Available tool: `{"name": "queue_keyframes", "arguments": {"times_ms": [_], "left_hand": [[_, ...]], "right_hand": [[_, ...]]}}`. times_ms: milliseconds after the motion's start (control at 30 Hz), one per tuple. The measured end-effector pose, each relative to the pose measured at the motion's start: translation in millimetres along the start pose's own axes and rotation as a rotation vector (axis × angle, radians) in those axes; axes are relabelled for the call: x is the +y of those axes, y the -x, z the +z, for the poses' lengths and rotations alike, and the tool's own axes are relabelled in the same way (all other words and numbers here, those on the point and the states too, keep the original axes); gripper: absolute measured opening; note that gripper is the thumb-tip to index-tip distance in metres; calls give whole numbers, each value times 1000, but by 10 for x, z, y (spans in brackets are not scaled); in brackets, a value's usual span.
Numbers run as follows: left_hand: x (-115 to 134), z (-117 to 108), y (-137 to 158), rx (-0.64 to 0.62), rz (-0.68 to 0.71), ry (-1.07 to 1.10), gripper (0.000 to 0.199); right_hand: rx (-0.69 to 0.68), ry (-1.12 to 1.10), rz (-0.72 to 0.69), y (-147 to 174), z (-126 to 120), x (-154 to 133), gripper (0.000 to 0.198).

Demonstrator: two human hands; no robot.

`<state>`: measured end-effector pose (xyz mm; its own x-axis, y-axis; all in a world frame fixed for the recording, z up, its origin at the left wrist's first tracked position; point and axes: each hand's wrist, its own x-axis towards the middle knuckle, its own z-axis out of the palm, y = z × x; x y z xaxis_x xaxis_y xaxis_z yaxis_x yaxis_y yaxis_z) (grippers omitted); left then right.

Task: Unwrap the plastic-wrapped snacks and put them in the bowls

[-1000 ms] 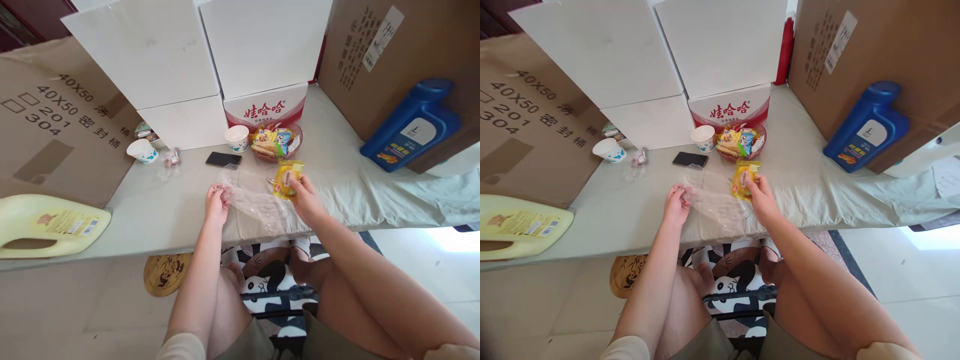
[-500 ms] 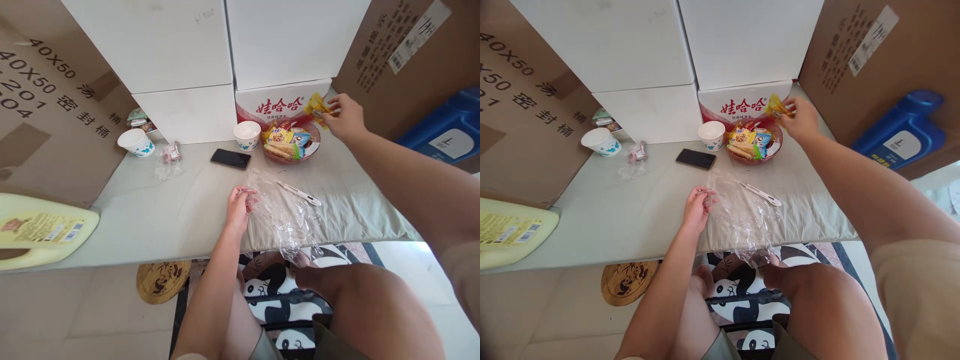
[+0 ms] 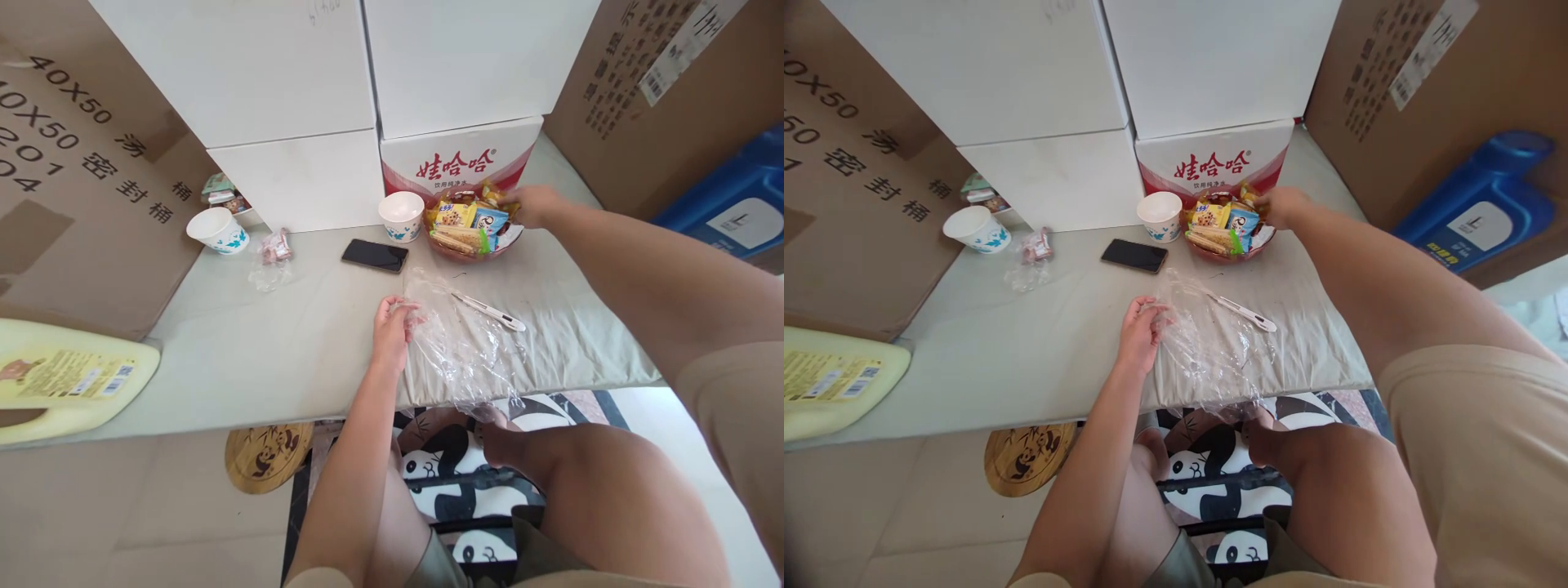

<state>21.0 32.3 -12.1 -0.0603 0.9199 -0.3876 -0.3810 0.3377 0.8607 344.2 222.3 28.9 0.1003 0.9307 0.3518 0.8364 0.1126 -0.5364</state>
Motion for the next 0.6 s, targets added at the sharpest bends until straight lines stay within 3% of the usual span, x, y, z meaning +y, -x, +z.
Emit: {"name": "queue_keyframes", "arguments": {"times_ms": [100,233,333,433,533,600], "left_hand": [[5,-7,7,19,-2,-54,36],[21,-34,23,-29,-1,-25,41],[54,-67,87,-189,51,62,50],[112,-113,202,-361,104,40,64],[162,-182,310,-473,55,-35,69],[160,-248,349,-480,-18,-67,64]], "right_hand": [[-78,144,102,121,-215,-210,27],[1,22,-13,776,-350,-506,40],[-92,-136,-49,1481,-199,-663,37],[-273,-471,28,2034,46,-806,48],[-391,-719,143,2296,199,-966,66],[-421,-799,149,2367,209,-1062,78]]}}
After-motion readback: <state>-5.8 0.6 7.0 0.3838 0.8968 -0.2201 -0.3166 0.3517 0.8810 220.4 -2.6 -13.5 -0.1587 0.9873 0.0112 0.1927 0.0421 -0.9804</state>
